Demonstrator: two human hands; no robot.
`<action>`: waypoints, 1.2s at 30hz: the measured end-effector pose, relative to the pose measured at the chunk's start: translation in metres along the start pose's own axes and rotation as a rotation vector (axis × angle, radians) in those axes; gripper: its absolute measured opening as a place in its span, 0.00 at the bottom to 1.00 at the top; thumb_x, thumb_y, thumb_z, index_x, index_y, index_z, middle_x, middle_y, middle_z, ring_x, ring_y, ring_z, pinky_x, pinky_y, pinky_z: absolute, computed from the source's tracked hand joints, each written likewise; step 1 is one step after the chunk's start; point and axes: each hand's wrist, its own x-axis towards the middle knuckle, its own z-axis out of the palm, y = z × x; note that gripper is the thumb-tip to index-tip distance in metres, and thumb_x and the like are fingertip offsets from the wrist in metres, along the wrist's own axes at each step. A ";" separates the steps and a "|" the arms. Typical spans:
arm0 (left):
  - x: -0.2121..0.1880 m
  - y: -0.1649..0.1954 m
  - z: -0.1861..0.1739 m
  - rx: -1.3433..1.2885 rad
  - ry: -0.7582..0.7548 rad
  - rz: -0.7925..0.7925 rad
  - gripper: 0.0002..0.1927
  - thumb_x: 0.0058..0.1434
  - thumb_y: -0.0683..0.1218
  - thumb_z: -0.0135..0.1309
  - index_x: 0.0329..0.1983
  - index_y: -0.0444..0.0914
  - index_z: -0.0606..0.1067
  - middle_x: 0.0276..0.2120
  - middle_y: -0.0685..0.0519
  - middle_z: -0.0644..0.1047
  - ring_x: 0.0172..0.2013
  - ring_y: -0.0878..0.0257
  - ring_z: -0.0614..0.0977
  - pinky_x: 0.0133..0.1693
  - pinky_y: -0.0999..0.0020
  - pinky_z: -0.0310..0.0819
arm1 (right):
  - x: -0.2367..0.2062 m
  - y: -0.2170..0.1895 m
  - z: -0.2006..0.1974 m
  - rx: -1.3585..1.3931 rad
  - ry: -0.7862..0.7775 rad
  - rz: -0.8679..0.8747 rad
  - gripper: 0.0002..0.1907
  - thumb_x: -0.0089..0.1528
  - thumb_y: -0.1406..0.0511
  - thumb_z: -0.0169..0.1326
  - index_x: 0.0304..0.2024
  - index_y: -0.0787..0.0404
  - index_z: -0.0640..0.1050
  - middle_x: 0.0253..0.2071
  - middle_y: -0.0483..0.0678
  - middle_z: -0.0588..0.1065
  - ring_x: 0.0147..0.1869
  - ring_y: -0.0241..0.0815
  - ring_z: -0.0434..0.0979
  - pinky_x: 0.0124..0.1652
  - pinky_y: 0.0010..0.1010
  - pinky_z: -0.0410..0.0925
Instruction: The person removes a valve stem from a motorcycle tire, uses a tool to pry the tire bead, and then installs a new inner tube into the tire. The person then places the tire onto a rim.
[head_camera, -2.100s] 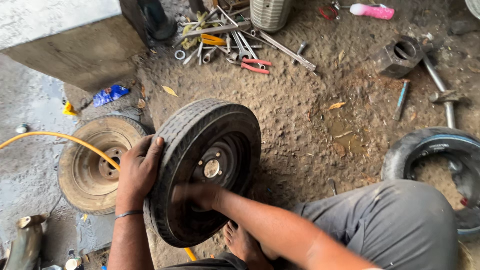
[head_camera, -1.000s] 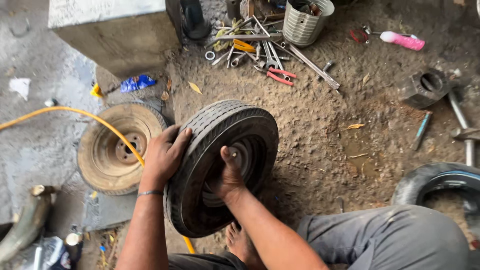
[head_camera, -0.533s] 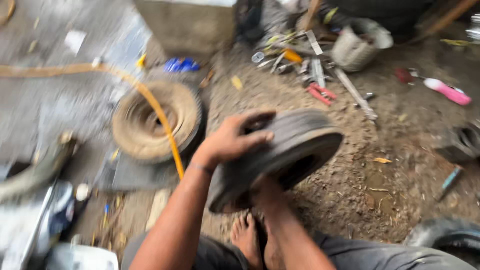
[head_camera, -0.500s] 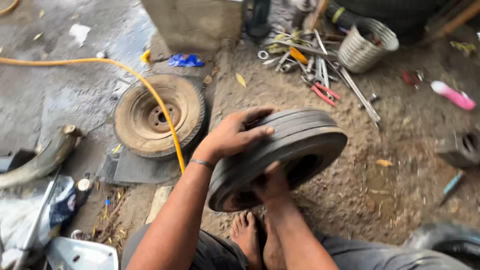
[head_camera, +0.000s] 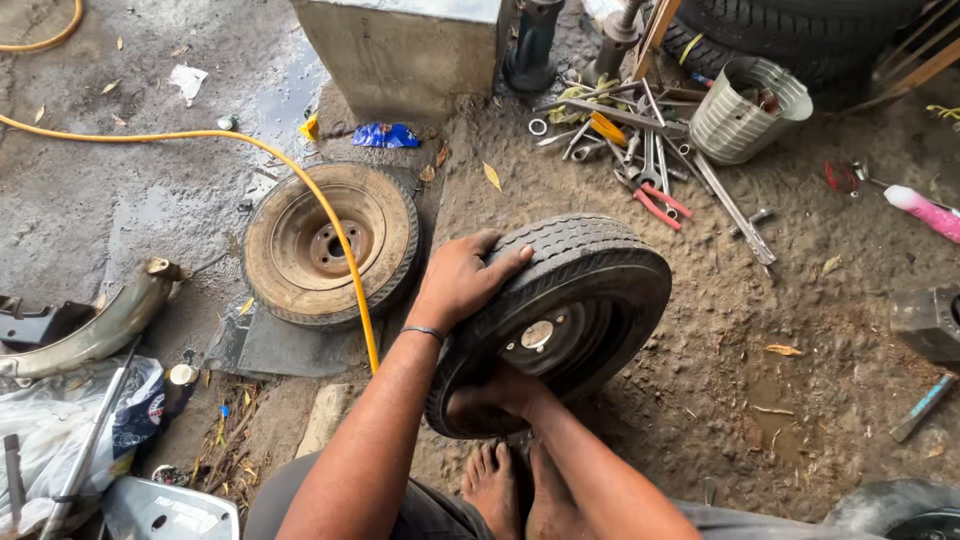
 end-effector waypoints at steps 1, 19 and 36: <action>0.000 0.000 0.000 0.007 0.001 0.005 0.31 0.60 0.68 0.54 0.43 0.36 0.81 0.37 0.38 0.82 0.41 0.42 0.84 0.42 0.53 0.75 | 0.006 -0.005 -0.005 0.153 0.046 -0.031 0.42 0.49 0.64 0.73 0.61 0.76 0.72 0.57 0.63 0.75 0.58 0.60 0.75 0.56 0.54 0.71; -0.005 -0.016 -0.001 0.025 0.042 -0.057 0.37 0.58 0.72 0.49 0.52 0.38 0.81 0.41 0.37 0.82 0.45 0.40 0.83 0.48 0.51 0.76 | 0.033 -0.011 -0.023 0.863 0.366 -0.364 0.42 0.47 0.60 0.73 0.59 0.65 0.70 0.51 0.49 0.75 0.55 0.43 0.73 0.55 0.42 0.71; -0.008 -0.013 0.000 0.015 0.014 -0.026 0.32 0.62 0.70 0.48 0.41 0.38 0.82 0.35 0.37 0.82 0.42 0.39 0.83 0.44 0.49 0.75 | 0.027 -0.010 -0.010 0.967 0.366 -0.400 0.40 0.46 0.59 0.73 0.58 0.61 0.70 0.51 0.46 0.74 0.56 0.42 0.72 0.55 0.41 0.70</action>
